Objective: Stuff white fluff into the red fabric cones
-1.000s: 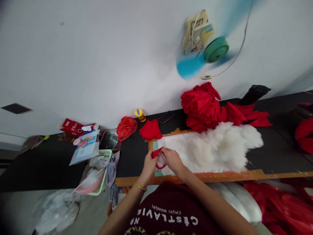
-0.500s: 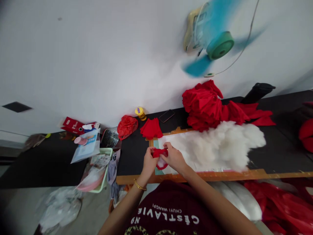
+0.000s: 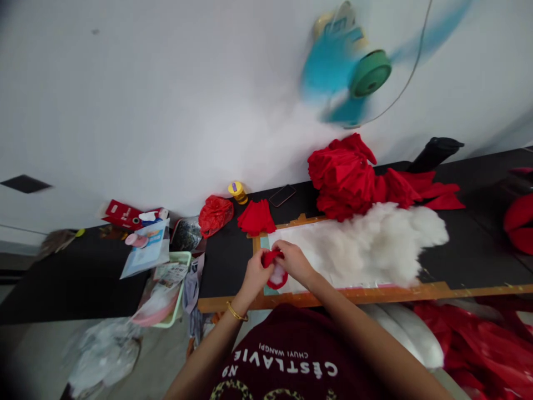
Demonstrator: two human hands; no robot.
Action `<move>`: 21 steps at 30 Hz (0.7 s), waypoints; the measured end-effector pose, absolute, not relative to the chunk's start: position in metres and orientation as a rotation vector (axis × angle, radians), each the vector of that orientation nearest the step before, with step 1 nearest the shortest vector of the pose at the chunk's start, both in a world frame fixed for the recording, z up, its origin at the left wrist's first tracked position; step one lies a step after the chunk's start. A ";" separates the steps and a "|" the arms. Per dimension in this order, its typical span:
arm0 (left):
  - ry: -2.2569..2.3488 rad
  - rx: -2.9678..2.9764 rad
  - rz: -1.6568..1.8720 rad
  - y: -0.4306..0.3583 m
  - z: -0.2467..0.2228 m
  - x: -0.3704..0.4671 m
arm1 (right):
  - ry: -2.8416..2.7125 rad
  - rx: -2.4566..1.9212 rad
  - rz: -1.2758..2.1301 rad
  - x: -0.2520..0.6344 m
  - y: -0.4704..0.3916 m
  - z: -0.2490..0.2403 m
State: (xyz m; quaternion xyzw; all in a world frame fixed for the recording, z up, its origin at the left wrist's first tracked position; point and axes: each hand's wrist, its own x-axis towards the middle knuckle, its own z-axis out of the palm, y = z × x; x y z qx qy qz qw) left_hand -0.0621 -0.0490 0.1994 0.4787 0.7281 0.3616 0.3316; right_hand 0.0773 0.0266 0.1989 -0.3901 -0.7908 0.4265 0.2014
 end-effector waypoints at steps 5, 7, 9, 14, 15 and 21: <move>2.052 1.000 1.089 -0.046 0.192 -0.062 | -2.007 -1.273 1.239 0.082 0.022 0.199; 2.018 0.998 1.107 -0.048 0.193 -0.060 | -2.100 -1.288 1.164 0.084 0.019 0.199; 1.928 1.063 1.090 -0.050 0.195 -0.058 | -2.189 -1.251 1.106 0.085 0.018 0.199; 1.806 1.195 0.994 -0.054 0.201 -0.058 | -2.253 -1.055 1.193 0.085 0.022 0.203; 1.823 1.200 0.978 -0.054 0.201 -0.059 | -2.238 -1.024 1.247 0.085 0.022 0.203; 2.043 1.306 0.775 -0.056 0.201 -0.057 | -2.124 -1.168 1.230 0.081 0.015 0.202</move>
